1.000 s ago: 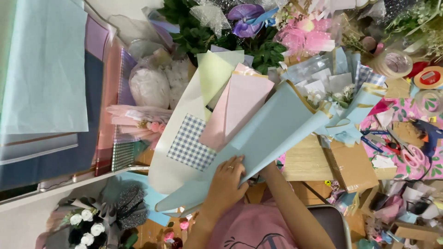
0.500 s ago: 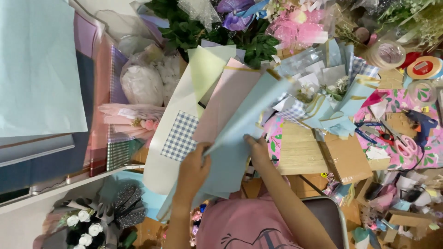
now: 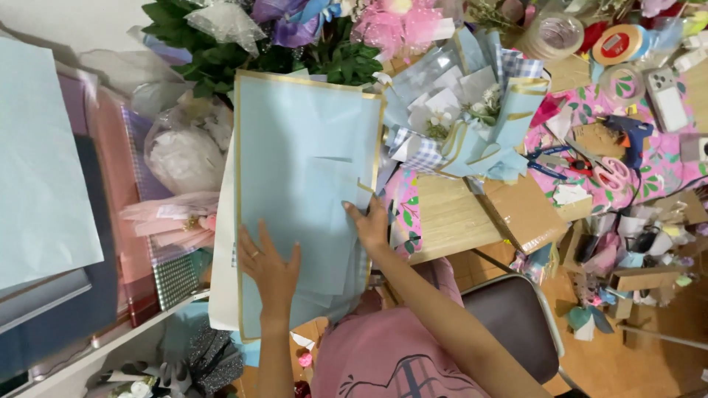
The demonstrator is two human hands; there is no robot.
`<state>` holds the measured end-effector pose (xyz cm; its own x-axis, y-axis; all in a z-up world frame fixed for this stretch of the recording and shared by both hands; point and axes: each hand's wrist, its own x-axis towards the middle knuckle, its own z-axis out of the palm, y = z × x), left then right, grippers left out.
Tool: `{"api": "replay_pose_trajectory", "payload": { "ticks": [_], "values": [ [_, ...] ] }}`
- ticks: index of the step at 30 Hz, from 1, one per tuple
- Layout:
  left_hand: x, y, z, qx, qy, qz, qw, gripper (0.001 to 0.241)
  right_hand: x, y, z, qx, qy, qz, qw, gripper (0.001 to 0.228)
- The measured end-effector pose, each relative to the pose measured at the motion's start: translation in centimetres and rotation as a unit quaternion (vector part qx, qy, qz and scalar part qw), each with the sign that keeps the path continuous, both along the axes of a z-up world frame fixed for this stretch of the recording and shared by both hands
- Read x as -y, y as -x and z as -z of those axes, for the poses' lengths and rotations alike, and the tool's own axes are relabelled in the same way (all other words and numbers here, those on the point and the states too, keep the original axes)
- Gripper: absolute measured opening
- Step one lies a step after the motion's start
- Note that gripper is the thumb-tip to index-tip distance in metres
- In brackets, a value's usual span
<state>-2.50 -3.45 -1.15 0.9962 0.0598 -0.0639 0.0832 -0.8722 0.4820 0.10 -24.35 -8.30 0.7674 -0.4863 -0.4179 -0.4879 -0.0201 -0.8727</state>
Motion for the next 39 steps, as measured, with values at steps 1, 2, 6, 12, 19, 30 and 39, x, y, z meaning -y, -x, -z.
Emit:
{"api": "replay_pose_trajectory", "payload": {
  "ticks": [1, 2, 6, 12, 19, 30, 39],
  "values": [
    [1.0, 0.8, 0.8, -0.001, 0.0, 0.006, 1.0, 0.083, 0.1, 0.3, -0.5, -0.001, 0.0, 0.006, 1.0, 0.043],
    [2.0, 1.5, 1.6, 0.017, -0.02, 0.052, 0.998, 0.077, 0.1, 0.6, -1.0, -0.017, 0.075, -0.009, 0.997, 0.042],
    [5.4, 3.4, 3.9, 0.019, 0.009, 0.163, 0.986, 0.069, 0.2, 1.5, 1.9, 0.023, 0.171, 0.005, 0.985, 0.048],
    [7.0, 3.3, 5.2, -0.032, -0.02, 0.152, 0.988, 0.11, -0.9, 3.7, -3.5, 0.09, -0.03, 0.062, 0.994, 0.084],
    [7.8, 3.3, 5.4, -0.097, -0.028, 0.159, 0.982, 0.122, -0.6, 6.0, -6.9, 0.007, -0.145, -0.042, 0.988, 0.07],
    [4.8, -1.1, 4.3, -0.221, 0.124, 0.003, 0.967, 0.061, -0.8, 7.5, -5.5, 0.097, -0.191, -0.071, 0.974, 0.063],
    [4.2, -2.8, 0.0, -0.344, 0.143, -0.013, 0.928, 0.084, 3.4, 10.3, -2.4, -0.056, -0.278, 0.167, 0.944, 0.042]
  ]
}}
